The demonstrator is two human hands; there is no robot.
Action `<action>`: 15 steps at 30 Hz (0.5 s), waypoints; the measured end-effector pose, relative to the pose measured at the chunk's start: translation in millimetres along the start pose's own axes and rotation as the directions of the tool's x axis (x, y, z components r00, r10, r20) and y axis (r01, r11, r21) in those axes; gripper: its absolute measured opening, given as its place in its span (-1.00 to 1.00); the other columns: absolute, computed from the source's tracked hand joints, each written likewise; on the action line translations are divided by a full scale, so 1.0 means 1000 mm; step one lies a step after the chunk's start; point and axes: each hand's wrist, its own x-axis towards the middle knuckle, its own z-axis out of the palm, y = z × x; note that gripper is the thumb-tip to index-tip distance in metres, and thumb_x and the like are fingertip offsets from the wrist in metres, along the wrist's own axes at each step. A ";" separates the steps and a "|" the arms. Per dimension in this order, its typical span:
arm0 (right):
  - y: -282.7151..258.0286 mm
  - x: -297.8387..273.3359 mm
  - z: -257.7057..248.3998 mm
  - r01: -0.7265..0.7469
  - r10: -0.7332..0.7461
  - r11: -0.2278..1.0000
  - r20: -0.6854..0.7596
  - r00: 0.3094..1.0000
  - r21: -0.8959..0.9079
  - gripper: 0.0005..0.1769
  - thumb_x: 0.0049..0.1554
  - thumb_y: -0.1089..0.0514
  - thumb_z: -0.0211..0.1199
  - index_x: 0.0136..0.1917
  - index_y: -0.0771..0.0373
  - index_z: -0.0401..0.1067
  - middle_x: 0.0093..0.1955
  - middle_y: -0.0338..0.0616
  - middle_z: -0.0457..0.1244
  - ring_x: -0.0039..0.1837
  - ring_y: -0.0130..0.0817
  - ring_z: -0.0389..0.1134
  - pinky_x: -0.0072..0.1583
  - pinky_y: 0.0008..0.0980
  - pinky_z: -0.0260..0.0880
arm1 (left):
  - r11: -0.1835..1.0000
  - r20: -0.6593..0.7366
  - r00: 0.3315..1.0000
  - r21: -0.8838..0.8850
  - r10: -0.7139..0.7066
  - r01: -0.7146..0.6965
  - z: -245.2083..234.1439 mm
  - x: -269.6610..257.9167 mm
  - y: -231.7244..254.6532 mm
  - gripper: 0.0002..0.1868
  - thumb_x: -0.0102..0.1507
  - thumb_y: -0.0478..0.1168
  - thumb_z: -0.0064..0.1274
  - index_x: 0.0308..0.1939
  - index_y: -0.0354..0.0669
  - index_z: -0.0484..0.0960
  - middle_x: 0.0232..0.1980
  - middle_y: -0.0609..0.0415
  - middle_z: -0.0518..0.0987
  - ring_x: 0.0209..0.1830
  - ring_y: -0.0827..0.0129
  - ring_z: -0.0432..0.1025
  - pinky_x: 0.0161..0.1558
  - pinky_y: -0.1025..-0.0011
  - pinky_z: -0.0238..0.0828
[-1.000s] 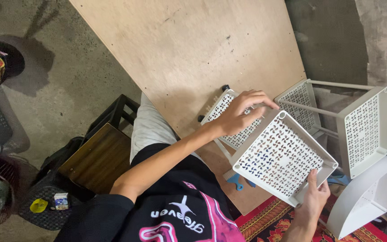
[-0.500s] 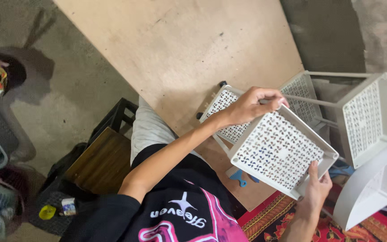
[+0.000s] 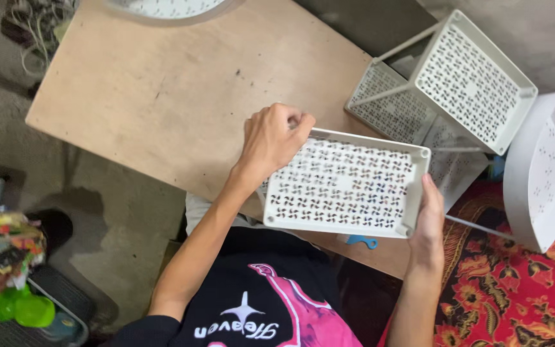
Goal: The person cleans white plastic shelf components with a blue cloth and a small brush, then inserts white rods into the holes of the perforated trays to assemble a two-tier rolling cart. The person wipes the assembled frame and places the trays onto the rods.
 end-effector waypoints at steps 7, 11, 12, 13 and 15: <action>0.014 -0.009 0.009 -0.022 0.018 0.995 0.041 0.999 0.100 -0.57 0.39 0.00 -0.08 0.32 0.32 0.36 0.15 -0.14 0.35 0.12 -0.43 0.38 0.21 -0.37 0.34 | 0.968 -0.037 0.998 0.247 0.047 -0.036 -0.002 0.008 0.014 -0.33 0.31 0.15 0.01 -0.70 -0.34 0.57 -0.65 -0.29 0.46 -0.57 -0.18 0.44 -0.31 0.03 0.34; 0.028 -0.018 0.027 0.022 -0.039 0.979 0.079 0.996 0.203 -0.58 0.41 0.03 -0.10 0.35 0.33 0.34 0.18 -0.13 0.34 0.14 -0.45 0.37 0.23 -0.38 0.35 | 0.952 0.030 0.993 0.282 0.116 -0.120 -0.018 0.017 0.003 -0.37 0.34 0.12 0.00 -0.65 -0.33 0.57 -0.63 -0.31 0.42 -0.58 -0.19 0.41 -0.35 0.03 0.33; 0.033 -0.021 0.034 0.027 -0.044 0.977 0.079 0.996 0.212 -0.58 0.39 0.04 -0.11 0.35 0.31 0.33 0.21 -0.15 0.33 0.17 -0.48 0.37 0.26 -0.41 0.34 | 0.946 0.052 0.991 0.297 0.122 -0.132 -0.024 0.021 0.001 -0.37 0.35 0.11 -0.02 -0.64 -0.33 0.58 -0.63 -0.31 0.42 -0.59 -0.19 0.41 -0.36 0.03 0.33; 0.038 -0.024 0.041 0.031 -0.050 0.975 0.079 0.996 0.221 -0.57 0.37 0.04 -0.13 0.36 0.30 0.32 0.24 -0.17 0.33 0.21 -0.50 0.38 0.29 -0.45 0.34 | 0.921 0.059 0.983 0.344 0.173 -0.183 -0.030 0.026 0.000 -0.37 0.37 0.09 -0.01 -0.63 -0.33 0.58 -0.62 -0.31 0.41 -0.59 -0.19 0.40 -0.37 0.02 0.33; 0.050 -0.030 0.059 0.020 -0.018 0.967 -0.013 1.000 0.255 -0.59 0.38 0.06 -0.09 0.35 0.31 0.33 0.23 -0.18 0.32 0.20 -0.51 0.36 0.26 -0.46 0.34 | 0.859 0.085 0.960 0.431 0.267 -0.277 -0.039 0.031 0.002 -0.37 0.41 0.07 0.00 -0.61 -0.33 0.59 -0.60 -0.32 0.40 -0.58 -0.20 0.38 -0.39 0.00 0.32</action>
